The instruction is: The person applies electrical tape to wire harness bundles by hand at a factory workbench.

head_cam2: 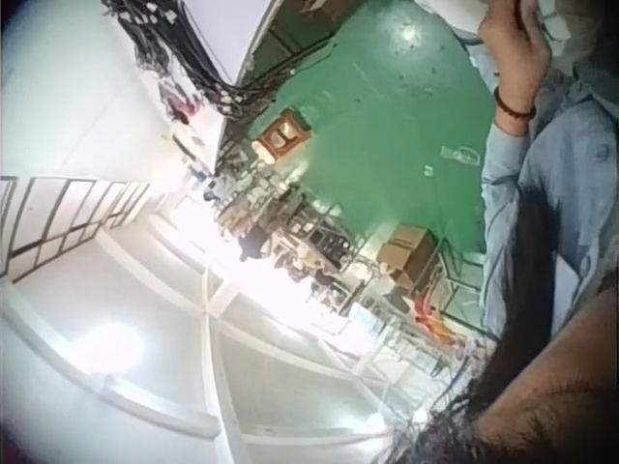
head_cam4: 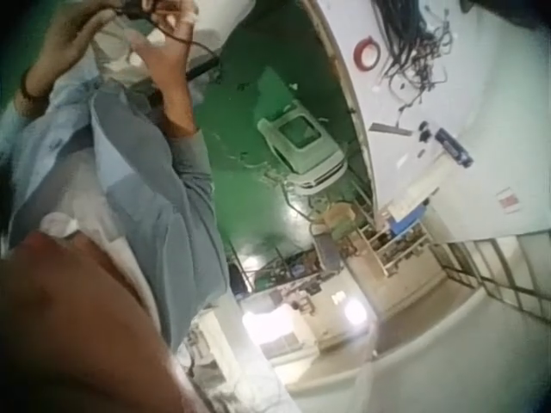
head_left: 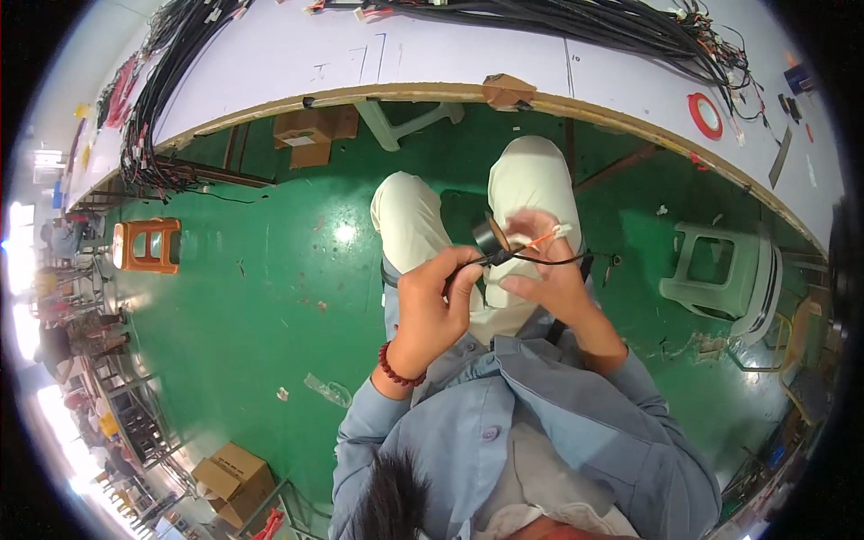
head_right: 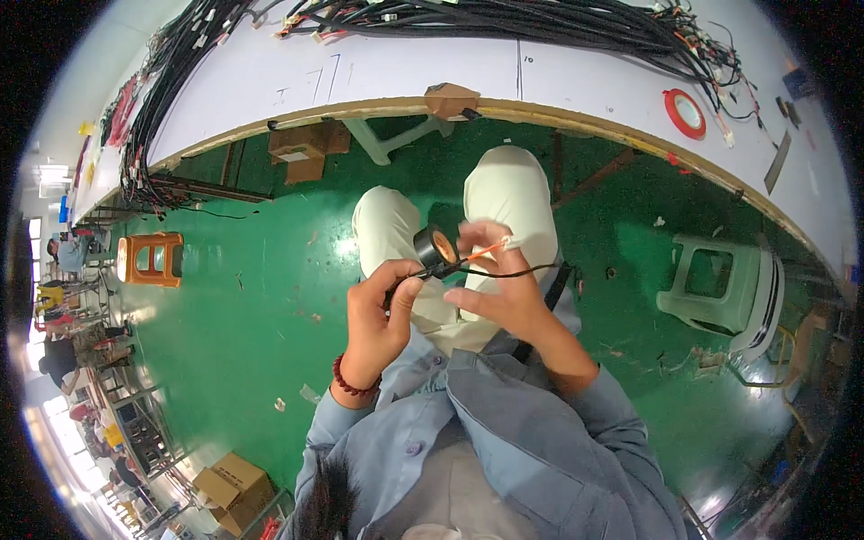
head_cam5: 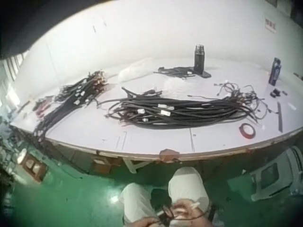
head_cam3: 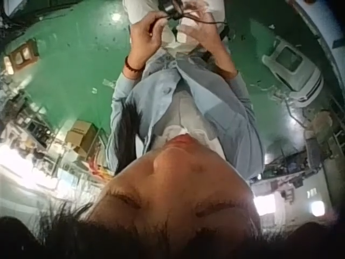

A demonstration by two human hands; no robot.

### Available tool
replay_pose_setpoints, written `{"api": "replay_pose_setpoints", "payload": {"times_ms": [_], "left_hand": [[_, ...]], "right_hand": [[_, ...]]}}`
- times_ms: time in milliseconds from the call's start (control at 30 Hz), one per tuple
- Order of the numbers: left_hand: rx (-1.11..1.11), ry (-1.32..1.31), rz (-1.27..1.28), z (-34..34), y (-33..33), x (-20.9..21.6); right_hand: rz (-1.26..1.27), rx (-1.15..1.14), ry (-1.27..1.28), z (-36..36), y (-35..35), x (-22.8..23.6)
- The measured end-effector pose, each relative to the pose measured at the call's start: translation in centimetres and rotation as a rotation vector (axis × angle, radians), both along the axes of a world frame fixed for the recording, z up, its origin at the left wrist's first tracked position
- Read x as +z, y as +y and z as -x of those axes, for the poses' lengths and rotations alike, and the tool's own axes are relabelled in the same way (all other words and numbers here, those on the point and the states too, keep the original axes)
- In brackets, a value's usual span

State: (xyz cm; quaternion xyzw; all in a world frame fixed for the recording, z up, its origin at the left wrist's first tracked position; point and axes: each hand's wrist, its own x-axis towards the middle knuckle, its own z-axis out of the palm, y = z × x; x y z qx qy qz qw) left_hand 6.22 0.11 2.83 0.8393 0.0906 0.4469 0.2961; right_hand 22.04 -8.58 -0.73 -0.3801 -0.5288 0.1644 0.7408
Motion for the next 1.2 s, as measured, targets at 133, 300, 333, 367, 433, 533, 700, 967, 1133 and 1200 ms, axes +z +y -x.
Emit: {"api": "replay_pose_setpoints", "payload": {"times_ms": [133, 300, 333, 367, 433, 533, 700, 967, 1133, 1200], "left_hand": [[-0.117, 0.087, 0.198, -0.3, 0.2, 0.0], [-0.157, 0.095, 0.158, -2.4, -4.1, -7.4], [-0.227, 0.074, 0.178, -3.0, -6.3, -10.2], [-0.228, 0.099, 0.102, -3.3, -8.3, -11.5], [-0.274, 0.108, 0.029, -3.9, -10.9, -13.3], [-0.312, 0.127, -0.016, -4.0, -12.0, -15.0], [-0.456, 0.195, -0.006, -3.9, -12.4, -17.8], [-0.105, 0.335, 0.316, -4.3, -6.3, -19.5], [-0.516, 0.321, 1.036, -3.0, -5.9, -17.9], [-0.6, 0.39, 1.132, -2.3, -5.4, -16.4]], "right_hand": [[-0.01, 0.281, -0.064, -0.9, 0.2, 2.9], [0.146, 0.135, 0.046, -0.8, -5.6, -7.9], [0.231, 0.022, 0.169, 0.4, -8.7, -11.3], [0.22, -0.073, 0.293, 1.9, -11.6, -12.9], [0.317, -0.278, 0.555, 4.7, -15.5, -13.5], [0.395, -0.464, 0.765, 6.6, -16.6, -13.1], [0.463, -0.25, 1.142, 7.0, -19.8, -14.6], [0.37, -0.715, 0.051, 4.6, -24.6, -5.6], [0.615, -1.507, -0.585, -5.5, -30.1, -7.7], [0.776, -1.67, -0.818, -8.1, -31.8, -9.7]]}}
